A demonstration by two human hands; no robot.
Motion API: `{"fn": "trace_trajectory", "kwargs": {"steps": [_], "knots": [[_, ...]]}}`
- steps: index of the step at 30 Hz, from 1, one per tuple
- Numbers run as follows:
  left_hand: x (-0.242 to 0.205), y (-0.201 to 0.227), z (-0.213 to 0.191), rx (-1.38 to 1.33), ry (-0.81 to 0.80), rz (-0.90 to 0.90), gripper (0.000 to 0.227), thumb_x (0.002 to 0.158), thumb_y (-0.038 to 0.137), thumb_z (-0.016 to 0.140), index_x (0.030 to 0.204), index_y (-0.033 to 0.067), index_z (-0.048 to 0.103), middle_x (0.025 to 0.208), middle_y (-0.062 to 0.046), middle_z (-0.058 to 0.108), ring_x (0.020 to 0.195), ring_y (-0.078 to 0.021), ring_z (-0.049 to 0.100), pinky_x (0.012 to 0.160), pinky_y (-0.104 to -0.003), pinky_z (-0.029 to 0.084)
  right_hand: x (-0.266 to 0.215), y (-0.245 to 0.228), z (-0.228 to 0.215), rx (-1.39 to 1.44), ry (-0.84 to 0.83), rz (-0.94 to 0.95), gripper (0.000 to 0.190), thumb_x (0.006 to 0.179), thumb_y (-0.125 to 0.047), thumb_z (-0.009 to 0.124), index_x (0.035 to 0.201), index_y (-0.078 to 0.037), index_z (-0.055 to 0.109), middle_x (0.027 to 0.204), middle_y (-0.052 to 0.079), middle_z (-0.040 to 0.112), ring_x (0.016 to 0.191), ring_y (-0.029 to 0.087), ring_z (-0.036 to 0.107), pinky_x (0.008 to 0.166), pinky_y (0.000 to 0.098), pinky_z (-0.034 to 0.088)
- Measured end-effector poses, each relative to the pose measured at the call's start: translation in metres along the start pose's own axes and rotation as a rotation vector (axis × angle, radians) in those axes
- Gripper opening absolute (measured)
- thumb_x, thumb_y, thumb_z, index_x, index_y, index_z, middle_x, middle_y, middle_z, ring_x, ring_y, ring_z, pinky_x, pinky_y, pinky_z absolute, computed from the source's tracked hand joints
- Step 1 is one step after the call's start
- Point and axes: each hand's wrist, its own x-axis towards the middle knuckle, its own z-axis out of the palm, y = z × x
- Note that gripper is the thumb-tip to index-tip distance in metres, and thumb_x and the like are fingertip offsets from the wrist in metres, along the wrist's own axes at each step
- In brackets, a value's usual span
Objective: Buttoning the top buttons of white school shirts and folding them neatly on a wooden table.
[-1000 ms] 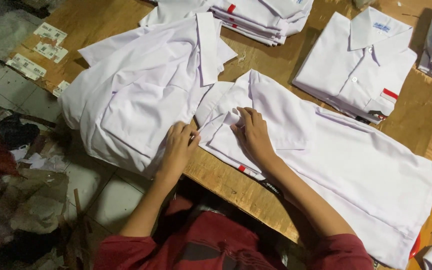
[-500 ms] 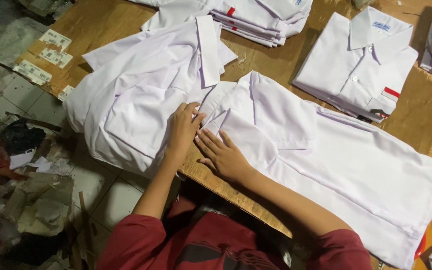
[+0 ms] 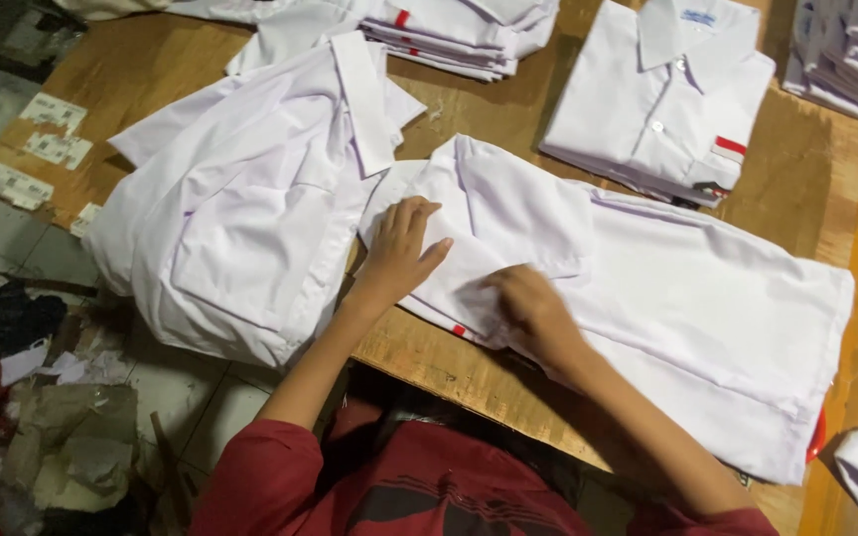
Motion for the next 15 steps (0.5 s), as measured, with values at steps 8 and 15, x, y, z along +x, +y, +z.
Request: {"fn": "trace_trajectory", "kwargs": {"steps": [8, 15], "knots": [[-0.005, 0.000, 0.012, 0.481, 0.009, 0.137, 0.047, 0.105, 0.040, 0.054, 0.150, 0.0287, 0.046, 0.133, -0.009, 0.048, 0.122, -0.0270, 0.053, 0.094, -0.038, 0.043, -0.053, -0.004, -0.064, -0.451, -0.012, 0.292, 0.029, 0.096, -0.016, 0.066, 0.125, -0.019, 0.066, 0.121, 0.000, 0.063, 0.113, 0.021, 0.060, 0.088, 0.0351, 0.047], [0.001, 0.029, 0.006, 0.139, -0.119, 0.393, 0.046, 0.107, 0.037, 0.043, 0.149, 0.0222, 0.053, 0.158, -0.009, 0.047, 0.149, -0.0302, 0.040, 0.118, -0.048, 0.030, -0.095, 0.001, -0.076, -0.668, -0.022, 0.327, 0.035, 0.099, -0.035, 0.061, 0.130, -0.019, 0.062, 0.117, 0.003, 0.062, 0.110, 0.024, 0.058, 0.092, 0.0411, 0.042]]}}
